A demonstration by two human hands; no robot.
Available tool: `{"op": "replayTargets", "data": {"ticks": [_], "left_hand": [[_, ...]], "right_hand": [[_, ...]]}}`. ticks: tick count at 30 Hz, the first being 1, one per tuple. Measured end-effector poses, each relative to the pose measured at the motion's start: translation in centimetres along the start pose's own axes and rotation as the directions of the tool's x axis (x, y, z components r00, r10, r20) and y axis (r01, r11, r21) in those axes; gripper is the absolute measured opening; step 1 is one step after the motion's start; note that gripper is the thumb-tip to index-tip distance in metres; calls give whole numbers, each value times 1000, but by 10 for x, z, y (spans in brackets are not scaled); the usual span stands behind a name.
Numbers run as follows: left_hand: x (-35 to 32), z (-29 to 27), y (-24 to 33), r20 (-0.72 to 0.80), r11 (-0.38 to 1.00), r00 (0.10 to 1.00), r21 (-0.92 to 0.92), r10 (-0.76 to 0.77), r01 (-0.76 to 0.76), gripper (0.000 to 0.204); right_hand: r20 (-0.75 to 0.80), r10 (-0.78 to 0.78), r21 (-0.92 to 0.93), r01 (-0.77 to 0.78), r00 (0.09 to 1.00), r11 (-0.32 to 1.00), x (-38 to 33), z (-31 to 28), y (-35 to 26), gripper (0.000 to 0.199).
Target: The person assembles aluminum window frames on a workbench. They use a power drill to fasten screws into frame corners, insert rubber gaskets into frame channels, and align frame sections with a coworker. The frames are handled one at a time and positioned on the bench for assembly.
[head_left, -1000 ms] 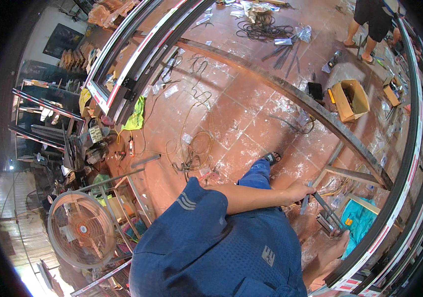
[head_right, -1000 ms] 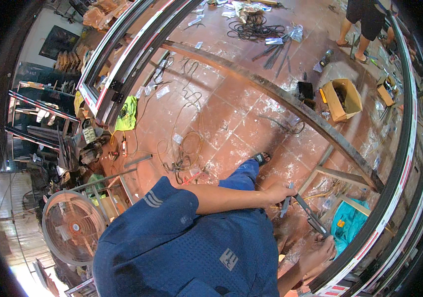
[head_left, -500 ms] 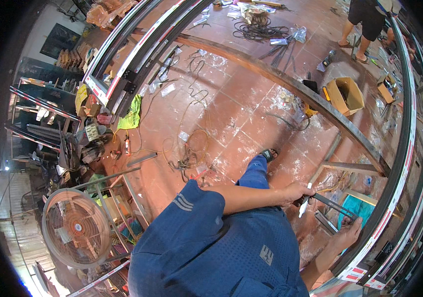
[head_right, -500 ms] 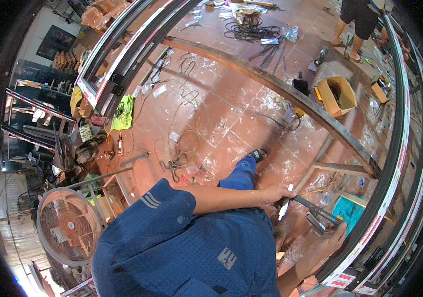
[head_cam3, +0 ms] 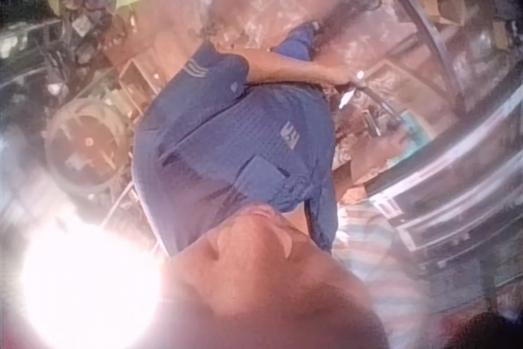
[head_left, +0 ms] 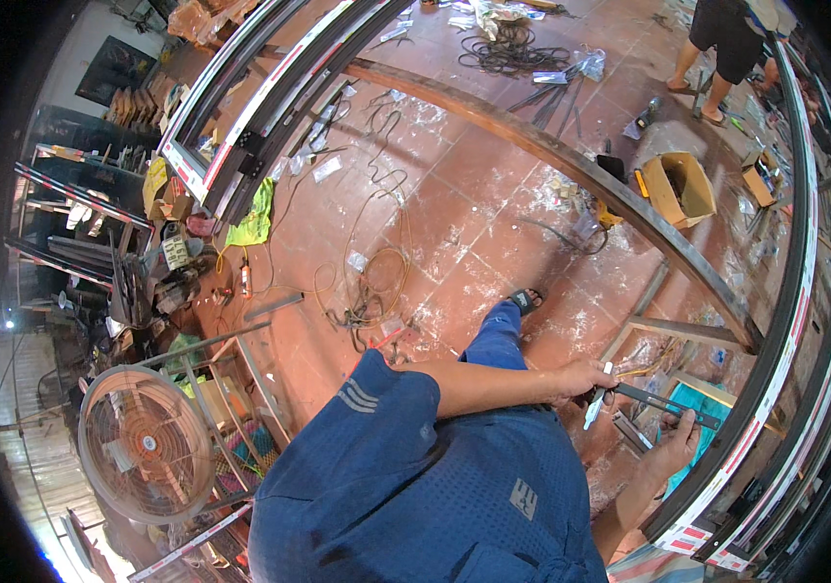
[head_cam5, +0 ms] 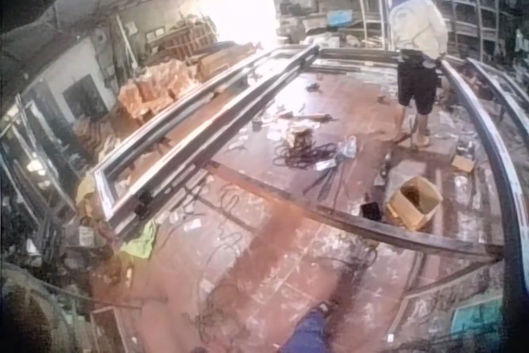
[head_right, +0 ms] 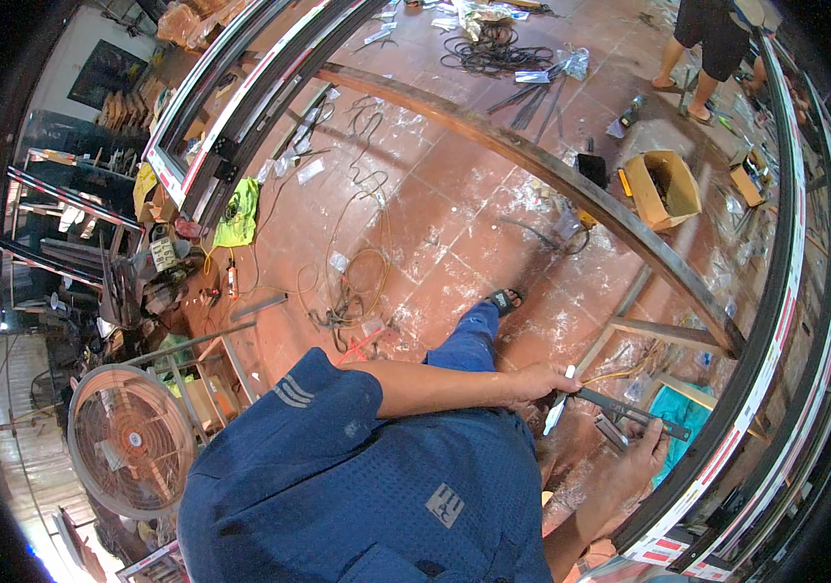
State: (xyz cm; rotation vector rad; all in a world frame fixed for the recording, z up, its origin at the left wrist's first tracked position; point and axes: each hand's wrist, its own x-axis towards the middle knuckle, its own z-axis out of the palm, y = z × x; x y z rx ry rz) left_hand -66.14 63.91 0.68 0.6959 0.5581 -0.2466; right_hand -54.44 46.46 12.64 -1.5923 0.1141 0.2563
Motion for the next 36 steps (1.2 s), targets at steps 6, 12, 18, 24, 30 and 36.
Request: {"op": "replayTargets", "data": {"ticks": [6,12,18,24,30,36], "left_hand": [[-7,-12,11,-40,999,999,-49,-21,19,20],[-5,-29,14,-29,999,999,-36,-36,35,20],[-10,-41,46,-33,990,998,-132,-55,50,22],[-19,-19,80,80,988,986,-22,-148,150,22],[-11,-3,67,154,973,961,72,-228,219,23],[-26,27,46,202,953,939,179,-277,243,34]], "right_hand": [[83,-18,-34,21,996,999,8,21,17,17],[129,-34,-209,61,991,976,5,32,14,19],[-10,27,-204,-29,1000,979,-4,59,-3,20],[-60,-32,9,32,998,999,-10,39,-3,14],[-162,21,89,-7,987,996,-19,14,2,16],[277,-470,-877,420,838,231,-31,-33,12,28]]}}
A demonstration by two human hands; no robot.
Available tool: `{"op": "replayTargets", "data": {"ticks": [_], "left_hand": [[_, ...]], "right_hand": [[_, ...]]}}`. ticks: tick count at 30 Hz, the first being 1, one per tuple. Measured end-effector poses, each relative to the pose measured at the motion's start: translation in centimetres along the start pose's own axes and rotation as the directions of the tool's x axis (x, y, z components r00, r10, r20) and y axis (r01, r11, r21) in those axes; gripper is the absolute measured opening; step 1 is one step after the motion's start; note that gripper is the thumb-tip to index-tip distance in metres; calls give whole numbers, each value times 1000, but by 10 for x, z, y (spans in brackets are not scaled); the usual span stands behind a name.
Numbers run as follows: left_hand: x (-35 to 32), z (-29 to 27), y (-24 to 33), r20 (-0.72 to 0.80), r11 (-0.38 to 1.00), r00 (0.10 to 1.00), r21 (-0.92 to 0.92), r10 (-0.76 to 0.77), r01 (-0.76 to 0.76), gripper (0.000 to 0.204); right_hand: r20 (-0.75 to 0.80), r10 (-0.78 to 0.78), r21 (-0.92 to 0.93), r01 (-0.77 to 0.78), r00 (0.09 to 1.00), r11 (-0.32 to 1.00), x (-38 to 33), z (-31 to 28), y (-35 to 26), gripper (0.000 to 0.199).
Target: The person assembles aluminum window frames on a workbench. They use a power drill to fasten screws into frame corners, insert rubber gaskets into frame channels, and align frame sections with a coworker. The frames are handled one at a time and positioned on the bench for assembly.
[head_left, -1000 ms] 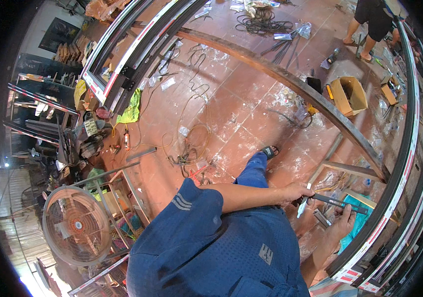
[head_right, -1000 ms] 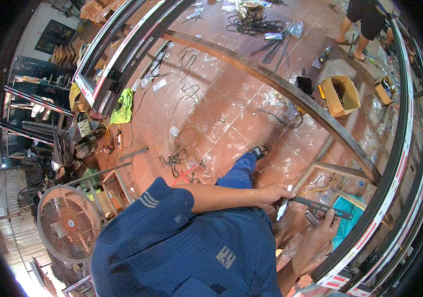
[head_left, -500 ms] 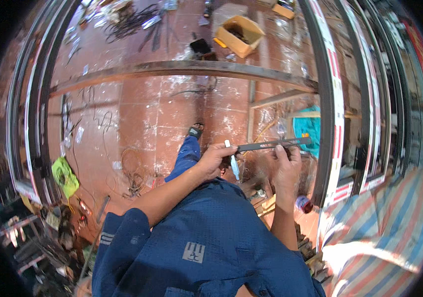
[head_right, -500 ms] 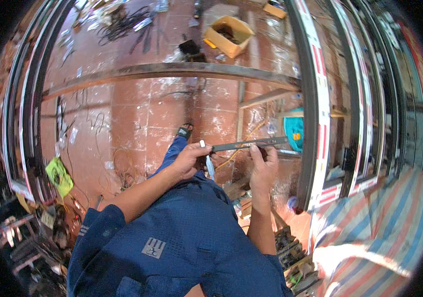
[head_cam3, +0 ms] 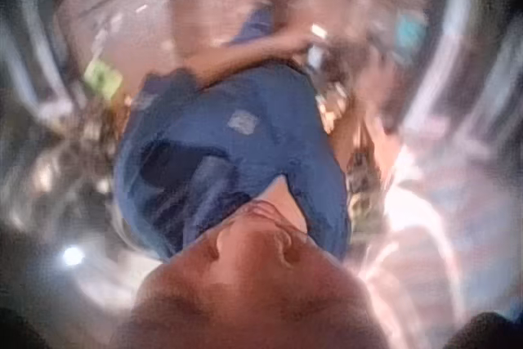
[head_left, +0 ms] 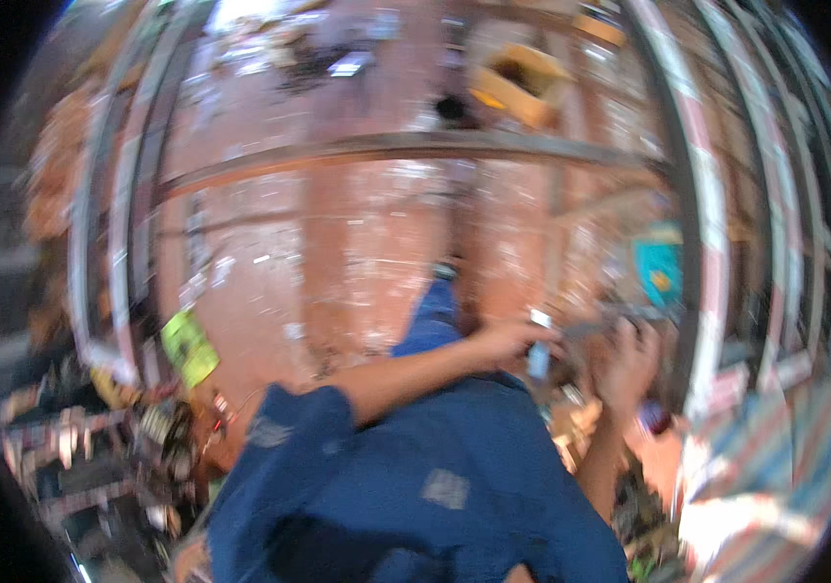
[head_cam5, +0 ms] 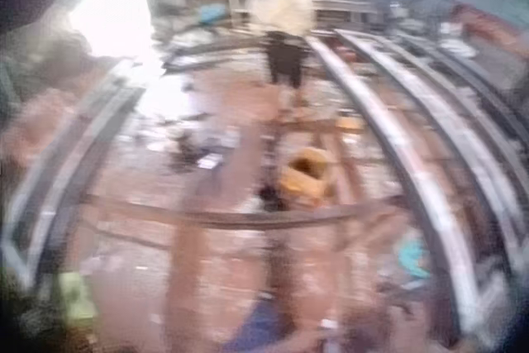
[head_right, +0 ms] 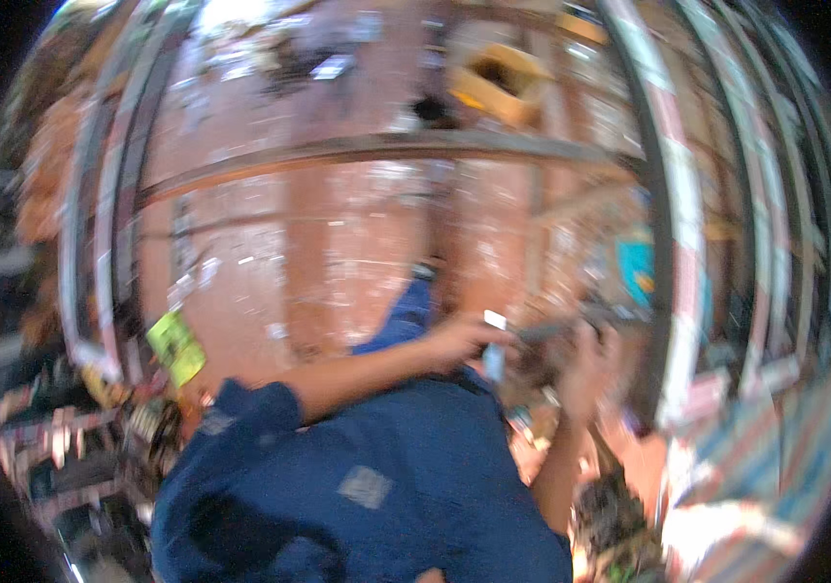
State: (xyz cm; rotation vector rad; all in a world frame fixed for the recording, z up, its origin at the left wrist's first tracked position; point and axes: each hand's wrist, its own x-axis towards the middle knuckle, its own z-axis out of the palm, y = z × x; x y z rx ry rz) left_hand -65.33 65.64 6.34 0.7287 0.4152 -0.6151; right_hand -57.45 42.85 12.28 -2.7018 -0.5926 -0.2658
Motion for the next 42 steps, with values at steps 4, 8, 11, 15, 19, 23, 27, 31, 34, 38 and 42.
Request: {"op": "replayTargets", "data": {"ticks": [4,8,11,15,19,23,27,31,34,38,42], "left_hand": [[26,-4,-41,4,943,984,285,177,-171,26],[32,4,-46,-82,924,968,325,238,-200,24],[32,3,-54,-63,906,940,297,335,-303,24],[12,8,-46,-136,903,928,319,346,-289,26],[-6,15,-45,-149,905,902,207,405,-372,25],[-6,14,-53,-175,925,913,173,368,-339,25],[-1,16,-59,-173,916,900,116,400,-385,26],[28,8,-71,-153,892,880,127,449,-433,26],[18,13,-57,-151,793,824,410,546,-451,35],[-11,29,-33,-73,630,794,654,603,-419,37],[-9,40,-26,40,439,627,680,778,-588,23]], "right_hand": [[250,399,673,-455,882,584,-9,9,-38,32],[423,362,725,-550,831,414,-6,-4,-61,30],[474,293,784,-549,830,290,-14,16,-55,30],[444,229,827,-495,866,268,-14,32,-45,32],[475,151,832,-499,867,243,-13,35,-45,26],[499,147,822,-520,854,233,-18,38,-42,18],[553,179,763,-581,814,284,-17,23,-57,14],[509,112,792,-516,853,326,-17,34,-31,14],[469,131,822,-485,874,298,-23,28,-29,12],[395,165,650,-402,904,645,-30,-13,-60,23],[272,180,774,-326,945,542,-47,-12,-46,22]]}}
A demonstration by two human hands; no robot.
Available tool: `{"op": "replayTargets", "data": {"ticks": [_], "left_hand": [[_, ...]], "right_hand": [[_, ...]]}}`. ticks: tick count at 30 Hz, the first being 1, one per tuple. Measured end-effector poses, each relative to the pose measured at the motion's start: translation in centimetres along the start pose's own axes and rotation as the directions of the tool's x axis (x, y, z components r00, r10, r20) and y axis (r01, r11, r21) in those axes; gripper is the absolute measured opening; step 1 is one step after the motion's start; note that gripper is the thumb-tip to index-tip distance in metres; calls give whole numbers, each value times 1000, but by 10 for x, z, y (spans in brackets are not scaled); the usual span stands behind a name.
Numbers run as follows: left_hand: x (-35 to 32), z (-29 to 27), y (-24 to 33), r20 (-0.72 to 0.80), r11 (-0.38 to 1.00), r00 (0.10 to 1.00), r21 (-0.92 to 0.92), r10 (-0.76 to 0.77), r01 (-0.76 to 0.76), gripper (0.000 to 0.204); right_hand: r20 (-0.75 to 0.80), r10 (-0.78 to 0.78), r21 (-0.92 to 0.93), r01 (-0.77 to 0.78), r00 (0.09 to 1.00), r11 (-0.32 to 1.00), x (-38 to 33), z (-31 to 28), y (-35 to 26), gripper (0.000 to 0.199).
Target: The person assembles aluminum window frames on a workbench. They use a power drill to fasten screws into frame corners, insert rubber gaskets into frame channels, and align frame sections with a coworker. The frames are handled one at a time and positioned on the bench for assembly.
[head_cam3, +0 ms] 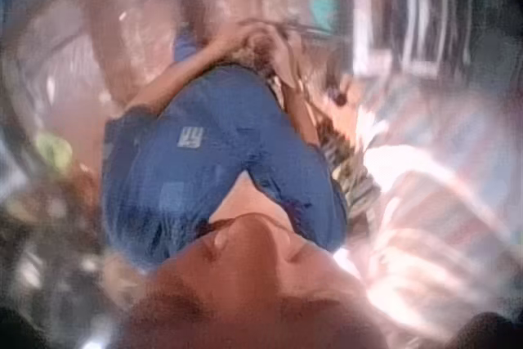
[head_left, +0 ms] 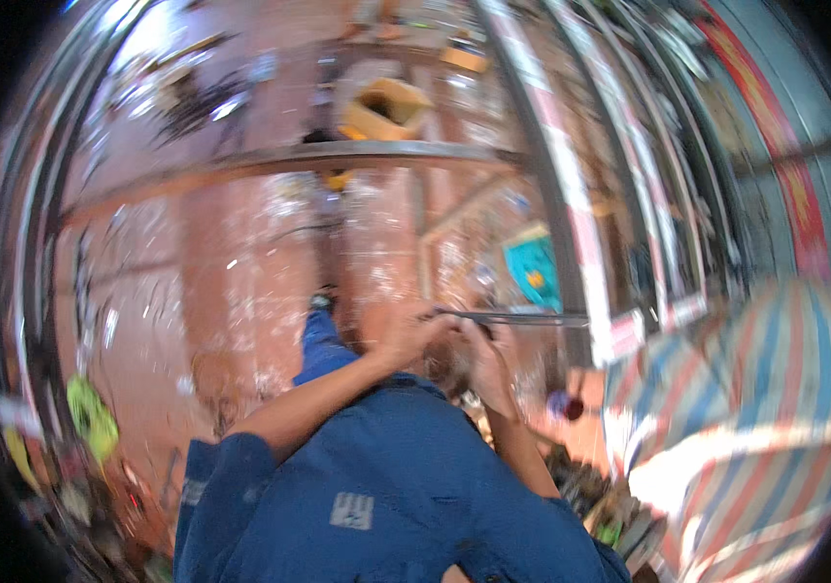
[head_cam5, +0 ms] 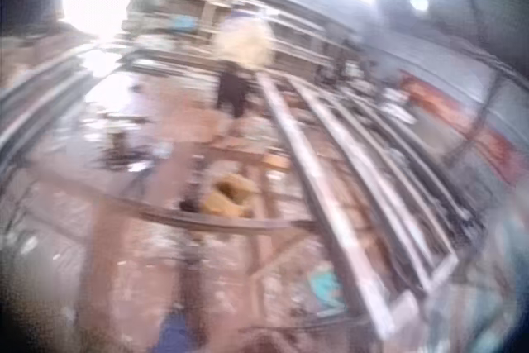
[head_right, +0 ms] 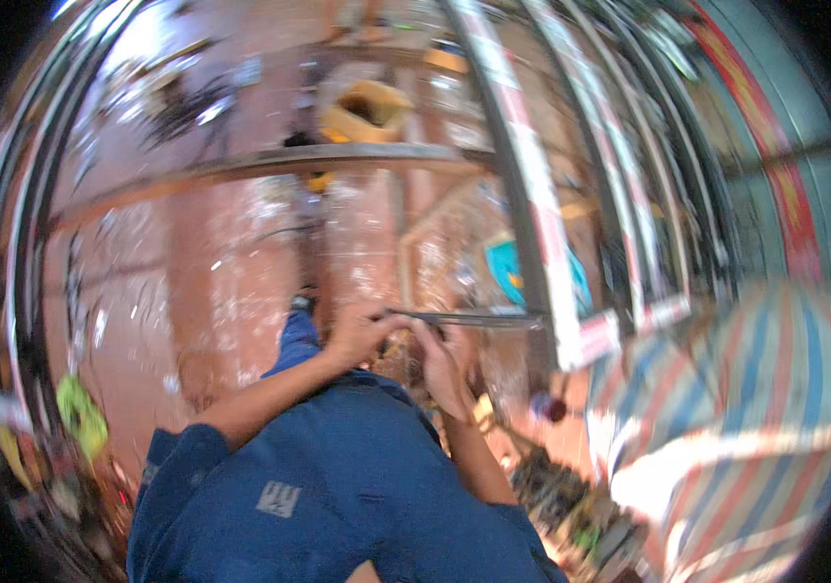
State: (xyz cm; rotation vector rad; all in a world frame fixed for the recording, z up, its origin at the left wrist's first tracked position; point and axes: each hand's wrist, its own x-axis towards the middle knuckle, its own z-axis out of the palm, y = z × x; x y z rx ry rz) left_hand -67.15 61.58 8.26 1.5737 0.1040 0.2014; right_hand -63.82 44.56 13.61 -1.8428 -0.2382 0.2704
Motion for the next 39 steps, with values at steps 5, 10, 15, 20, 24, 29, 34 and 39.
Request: {"op": "replayTargets", "data": {"ticks": [5,10,15,20,24,29,34,39], "left_hand": [[27,48,4,312,970,924,-35,-220,243,20],[53,95,-1,557,943,830,285,-18,-170,21],[57,172,-12,635,975,755,-9,-164,220,31],[43,221,-35,649,771,710,-295,-272,565,39],[41,231,-41,661,870,703,-152,-263,469,38],[39,233,-31,680,977,717,-2,-156,214,39],[37,231,-17,686,990,714,105,-139,92,41],[36,231,-16,714,991,687,84,-131,102,41]], "right_hand": [[-341,337,613,-64,878,788,-39,-44,61,18],[-559,546,798,226,624,559,-110,-127,102,29],[-652,580,749,295,488,594,-153,-166,128,29],[-759,523,650,418,388,634,-173,-174,144,23],[-758,559,652,418,335,633,-183,-184,152,25],[-765,575,641,430,291,635,-189,-194,157,21],[-775,578,625,439,255,645,-203,-204,170,19],[-786,582,607,441,209,661,-196,-199,160,18]]}}
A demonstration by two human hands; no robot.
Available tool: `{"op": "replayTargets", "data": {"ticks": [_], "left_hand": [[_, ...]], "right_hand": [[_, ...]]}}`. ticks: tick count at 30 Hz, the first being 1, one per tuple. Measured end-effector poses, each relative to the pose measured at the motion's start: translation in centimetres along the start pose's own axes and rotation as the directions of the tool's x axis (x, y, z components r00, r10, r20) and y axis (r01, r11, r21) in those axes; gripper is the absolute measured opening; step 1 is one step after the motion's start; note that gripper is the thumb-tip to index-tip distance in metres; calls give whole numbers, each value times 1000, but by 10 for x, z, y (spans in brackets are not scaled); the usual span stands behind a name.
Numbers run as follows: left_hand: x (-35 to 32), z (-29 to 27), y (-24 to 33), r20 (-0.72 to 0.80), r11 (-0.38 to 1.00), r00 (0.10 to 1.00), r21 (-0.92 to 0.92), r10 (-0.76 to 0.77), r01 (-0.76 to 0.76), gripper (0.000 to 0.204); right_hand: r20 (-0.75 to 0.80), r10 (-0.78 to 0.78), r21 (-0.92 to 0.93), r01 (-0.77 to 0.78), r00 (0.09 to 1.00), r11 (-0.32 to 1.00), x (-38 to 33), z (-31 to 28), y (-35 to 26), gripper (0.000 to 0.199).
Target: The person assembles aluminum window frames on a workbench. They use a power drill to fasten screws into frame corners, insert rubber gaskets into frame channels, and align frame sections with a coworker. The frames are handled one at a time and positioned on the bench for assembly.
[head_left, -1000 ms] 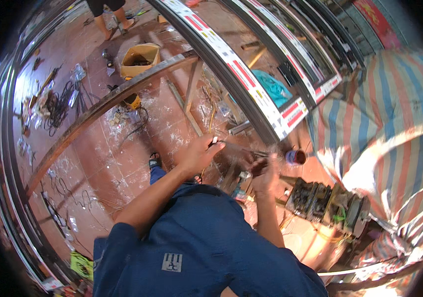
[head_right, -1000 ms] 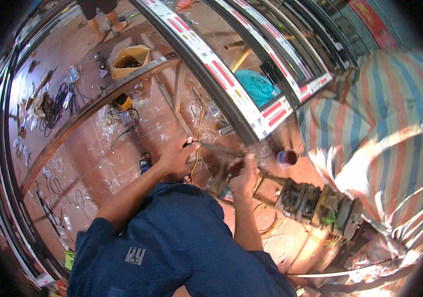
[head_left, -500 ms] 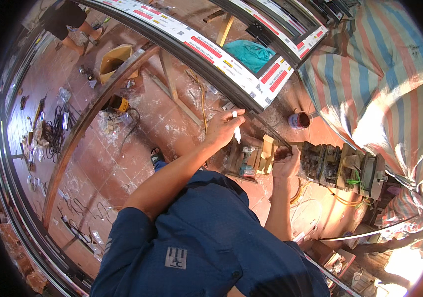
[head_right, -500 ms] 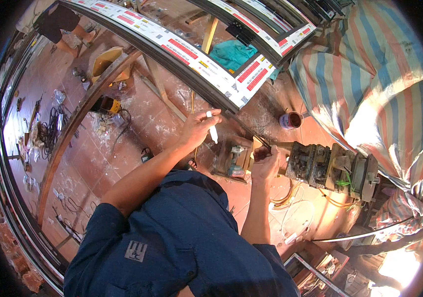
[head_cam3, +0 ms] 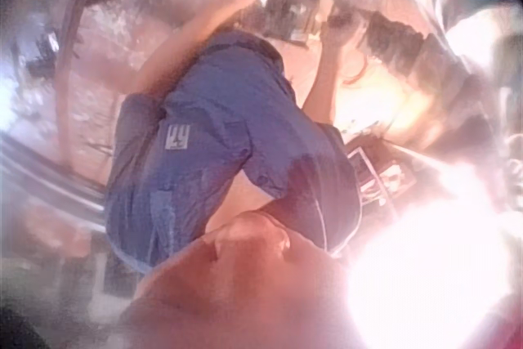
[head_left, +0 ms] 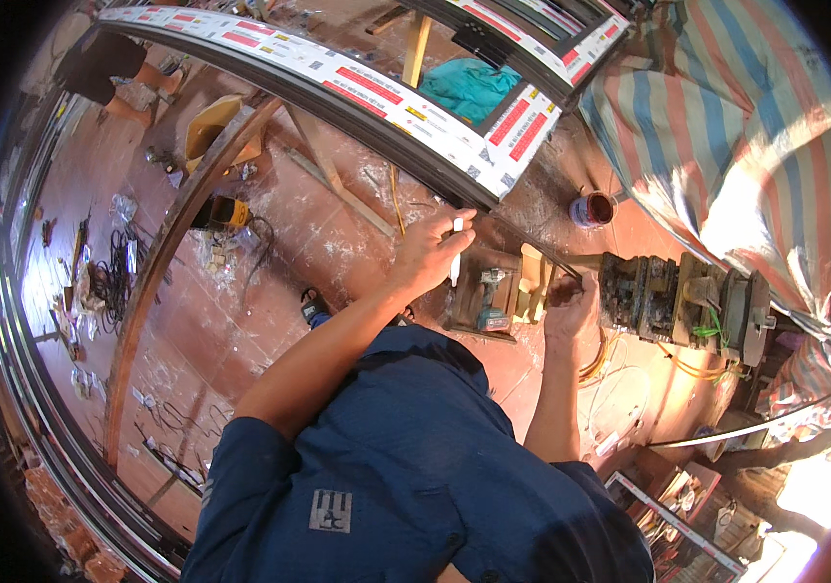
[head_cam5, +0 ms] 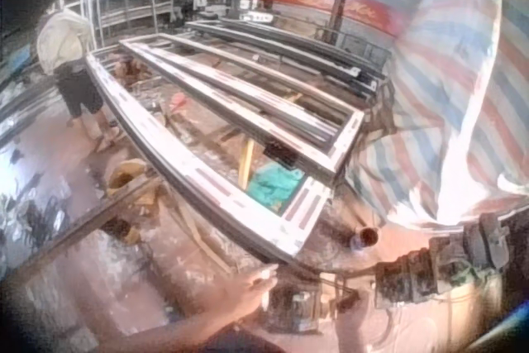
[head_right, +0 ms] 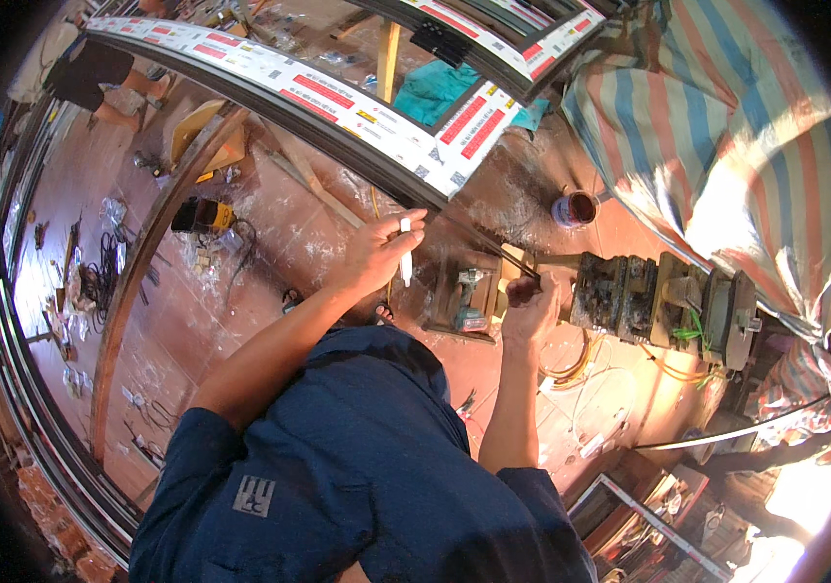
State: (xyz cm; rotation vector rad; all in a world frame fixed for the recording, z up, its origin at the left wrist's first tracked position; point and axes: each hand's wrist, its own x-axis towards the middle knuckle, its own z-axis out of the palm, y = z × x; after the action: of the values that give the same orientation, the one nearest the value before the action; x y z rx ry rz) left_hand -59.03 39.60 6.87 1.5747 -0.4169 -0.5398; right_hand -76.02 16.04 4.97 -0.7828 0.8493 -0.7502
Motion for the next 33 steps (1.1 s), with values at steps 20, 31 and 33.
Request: {"op": "replayTargets", "data": {"ticks": [20,31,33], "left_hand": [[-10,-15,14,89,993,995,107,-53,43,45],[3,-8,29,82,918,995,396,-59,22,48],[4,-8,27,65,920,995,389,-78,47,47]], "right_hand": [[31,-129,117,124,991,985,-28,26,5,18],[-36,-161,190,165,986,968,-24,17,14,19],[-33,-167,182,171,985,968,-24,14,15,19]]}}
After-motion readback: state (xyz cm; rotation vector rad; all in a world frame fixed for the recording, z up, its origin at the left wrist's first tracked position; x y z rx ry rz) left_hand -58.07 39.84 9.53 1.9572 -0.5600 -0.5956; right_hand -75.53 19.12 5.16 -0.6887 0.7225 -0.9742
